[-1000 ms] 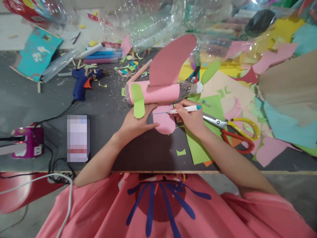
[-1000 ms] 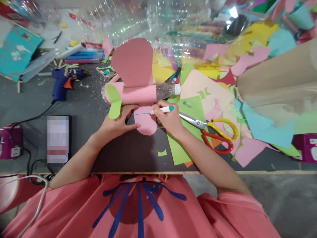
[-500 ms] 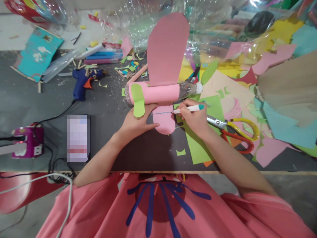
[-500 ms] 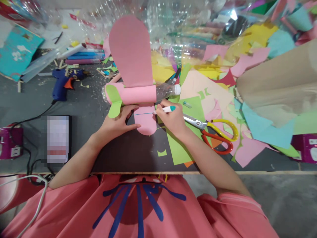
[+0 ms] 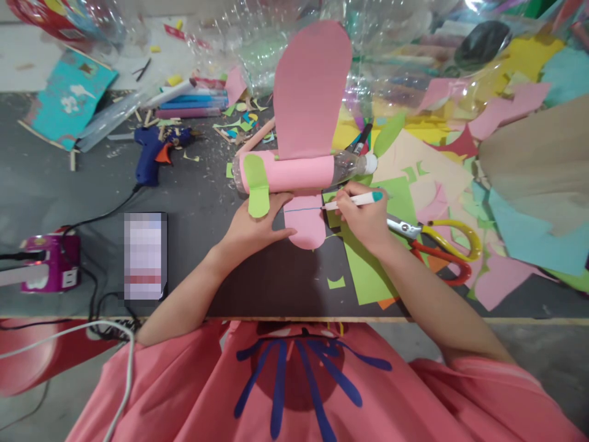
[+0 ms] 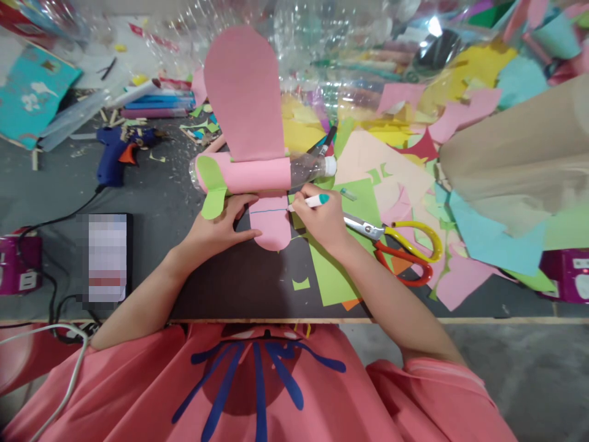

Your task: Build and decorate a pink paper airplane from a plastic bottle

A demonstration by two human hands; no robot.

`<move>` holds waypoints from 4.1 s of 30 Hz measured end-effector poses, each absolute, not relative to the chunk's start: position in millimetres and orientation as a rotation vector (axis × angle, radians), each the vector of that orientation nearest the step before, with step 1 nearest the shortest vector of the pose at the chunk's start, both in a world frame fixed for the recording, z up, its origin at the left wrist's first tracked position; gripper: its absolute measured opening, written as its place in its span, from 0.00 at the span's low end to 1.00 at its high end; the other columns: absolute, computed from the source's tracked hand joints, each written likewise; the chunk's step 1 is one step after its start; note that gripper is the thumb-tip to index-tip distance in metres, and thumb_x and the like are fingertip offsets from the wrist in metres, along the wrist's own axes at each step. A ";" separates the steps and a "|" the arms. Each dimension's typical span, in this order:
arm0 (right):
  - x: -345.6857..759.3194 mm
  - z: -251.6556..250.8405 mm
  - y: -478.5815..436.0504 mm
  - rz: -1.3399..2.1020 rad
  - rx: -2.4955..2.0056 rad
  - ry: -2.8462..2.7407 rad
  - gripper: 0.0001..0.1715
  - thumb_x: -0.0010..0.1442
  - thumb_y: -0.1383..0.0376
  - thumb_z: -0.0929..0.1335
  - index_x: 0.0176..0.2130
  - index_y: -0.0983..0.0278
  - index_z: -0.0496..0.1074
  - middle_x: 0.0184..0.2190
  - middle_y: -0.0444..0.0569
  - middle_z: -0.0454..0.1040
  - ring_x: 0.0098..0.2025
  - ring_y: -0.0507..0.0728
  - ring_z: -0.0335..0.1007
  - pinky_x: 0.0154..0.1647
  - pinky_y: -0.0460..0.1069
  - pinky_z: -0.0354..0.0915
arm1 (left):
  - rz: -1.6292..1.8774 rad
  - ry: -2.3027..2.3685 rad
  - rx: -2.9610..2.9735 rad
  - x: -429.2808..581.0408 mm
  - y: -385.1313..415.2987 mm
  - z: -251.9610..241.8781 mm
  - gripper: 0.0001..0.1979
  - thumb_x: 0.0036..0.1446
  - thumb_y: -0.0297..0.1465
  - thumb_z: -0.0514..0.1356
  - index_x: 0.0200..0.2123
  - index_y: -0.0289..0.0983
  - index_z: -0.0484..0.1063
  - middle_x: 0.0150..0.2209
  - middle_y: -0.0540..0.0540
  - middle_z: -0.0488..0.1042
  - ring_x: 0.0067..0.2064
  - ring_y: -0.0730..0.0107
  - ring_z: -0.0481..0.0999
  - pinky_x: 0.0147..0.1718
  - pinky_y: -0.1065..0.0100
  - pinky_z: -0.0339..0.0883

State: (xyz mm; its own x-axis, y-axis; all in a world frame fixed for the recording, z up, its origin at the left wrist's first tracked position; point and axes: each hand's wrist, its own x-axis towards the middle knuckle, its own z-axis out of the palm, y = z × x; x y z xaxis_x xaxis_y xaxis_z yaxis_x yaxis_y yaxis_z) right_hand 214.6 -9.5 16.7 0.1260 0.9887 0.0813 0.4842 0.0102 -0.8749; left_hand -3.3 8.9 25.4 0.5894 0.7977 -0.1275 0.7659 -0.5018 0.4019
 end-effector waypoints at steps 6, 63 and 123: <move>214.8 15.0 -10.5 0.789 -1.575 -1.423 0.17 0.56 0.69 0.64 0.18 0.61 0.59 0.13 0.38 0.57 0.17 0.48 0.54 0.19 0.46 0.54 | 0.082 1.276 2.391 -2.0 9.0 28.0 0.30 0.55 0.42 0.62 0.58 0.36 0.63 0.55 0.42 0.72 0.53 0.61 0.72 0.55 0.64 0.62; 224.0 15.9 -37.7 1.010 -1.506 -1.422 0.06 0.55 0.66 0.67 0.26 0.61 0.66 0.17 0.38 0.68 0.19 0.49 0.63 0.19 0.45 0.59 | 0.081 1.257 2.359 -0.3 10.3 28.1 0.29 0.56 0.42 0.61 0.59 0.38 0.61 0.55 0.42 0.71 0.54 0.58 0.71 0.55 0.61 0.62; 211.0 20.5 -48.8 0.717 -1.265 -1.866 0.08 0.58 0.67 0.65 0.27 0.62 0.67 0.18 0.41 0.71 0.19 0.48 0.65 0.21 0.43 0.59 | 0.078 1.272 2.380 -1.6 8.8 27.7 0.30 0.56 0.42 0.62 0.59 0.36 0.63 0.54 0.42 0.72 0.56 0.59 0.70 0.58 0.62 0.60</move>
State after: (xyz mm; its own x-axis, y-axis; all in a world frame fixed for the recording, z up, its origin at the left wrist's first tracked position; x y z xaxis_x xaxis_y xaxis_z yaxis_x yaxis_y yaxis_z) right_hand 211.0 -48.8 20.5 -0.2234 0.9352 0.2748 0.5105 0.3524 -0.7843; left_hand -1.6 8.8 27.7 0.5755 0.8034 -0.1530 0.7786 -0.4810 0.4029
